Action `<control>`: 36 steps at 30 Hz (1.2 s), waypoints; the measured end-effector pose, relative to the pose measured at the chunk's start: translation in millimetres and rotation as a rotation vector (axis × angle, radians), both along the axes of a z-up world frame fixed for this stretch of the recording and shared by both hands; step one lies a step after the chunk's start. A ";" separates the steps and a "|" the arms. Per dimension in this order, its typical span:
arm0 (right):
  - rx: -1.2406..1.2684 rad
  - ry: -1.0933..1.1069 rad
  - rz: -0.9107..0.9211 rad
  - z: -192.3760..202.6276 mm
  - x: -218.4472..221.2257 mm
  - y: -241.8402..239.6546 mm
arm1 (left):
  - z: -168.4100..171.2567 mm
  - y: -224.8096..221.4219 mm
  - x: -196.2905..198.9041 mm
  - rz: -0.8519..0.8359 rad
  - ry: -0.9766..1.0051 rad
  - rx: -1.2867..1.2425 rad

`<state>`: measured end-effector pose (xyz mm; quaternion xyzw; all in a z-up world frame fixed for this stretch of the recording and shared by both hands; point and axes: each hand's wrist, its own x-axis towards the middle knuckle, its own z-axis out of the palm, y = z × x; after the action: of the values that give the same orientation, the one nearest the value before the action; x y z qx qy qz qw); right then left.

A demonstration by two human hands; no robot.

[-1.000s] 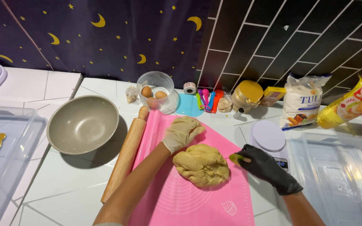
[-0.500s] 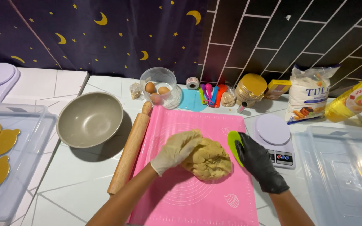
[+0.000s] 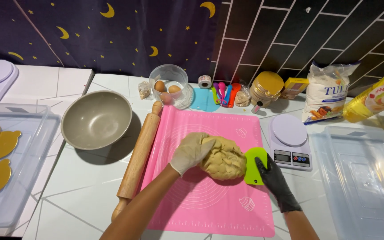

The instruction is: The person puts on protective gloves, removes a portion of dough from a mixing bowl, shapes it on a silicone mat, uses a plastic scraper to adjust it, and finally rolls it out using a wooden rolling pin.

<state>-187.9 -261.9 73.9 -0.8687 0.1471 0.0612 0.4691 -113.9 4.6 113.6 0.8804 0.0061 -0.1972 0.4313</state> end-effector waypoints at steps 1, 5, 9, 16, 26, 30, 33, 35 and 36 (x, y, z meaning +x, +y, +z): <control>0.024 0.031 0.045 -6.0 1.3 -6.0 | 2.9 2.7 -1.8 -0.013 -0.049 -0.078; -0.179 -0.053 0.048 -13.3 -1.9 -21.9 | -33.8 11.0 -17.9 -0.061 -0.772 -0.083; -0.300 -0.057 0.109 39.9 -2.9 29.0 | -29.5 14.5 -31.0 -0.167 -0.707 -0.479; -0.814 -0.387 0.318 54.6 3.2 67.0 | -31.9 19.2 -41.6 -0.120 -0.796 -0.332; -1.777 -0.676 0.302 34.6 -10.7 90.7 | -42.3 17.0 -38.5 -0.072 -0.807 -0.283; -1.701 -0.689 0.357 18.1 6.1 93.3 | -43.2 13.9 -40.7 -0.045 -0.746 -0.349; -1.082 -0.437 0.446 32.0 20.2 106.4 | -62.7 7.2 -32.5 0.110 -0.862 -0.195; -0.896 -0.090 0.470 18.7 38.0 108.5 | -61.0 7.4 -33.5 0.118 -0.853 -0.202; -0.895 -0.088 0.472 15.0 42.8 113.2 | -59.7 7.7 -32.6 0.119 -0.850 -0.201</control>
<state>-145.1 -148.7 88.9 -0.9959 -0.0612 0.0599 0.0302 -146.6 12.3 53.8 0.8351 -0.1402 0.2083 0.4894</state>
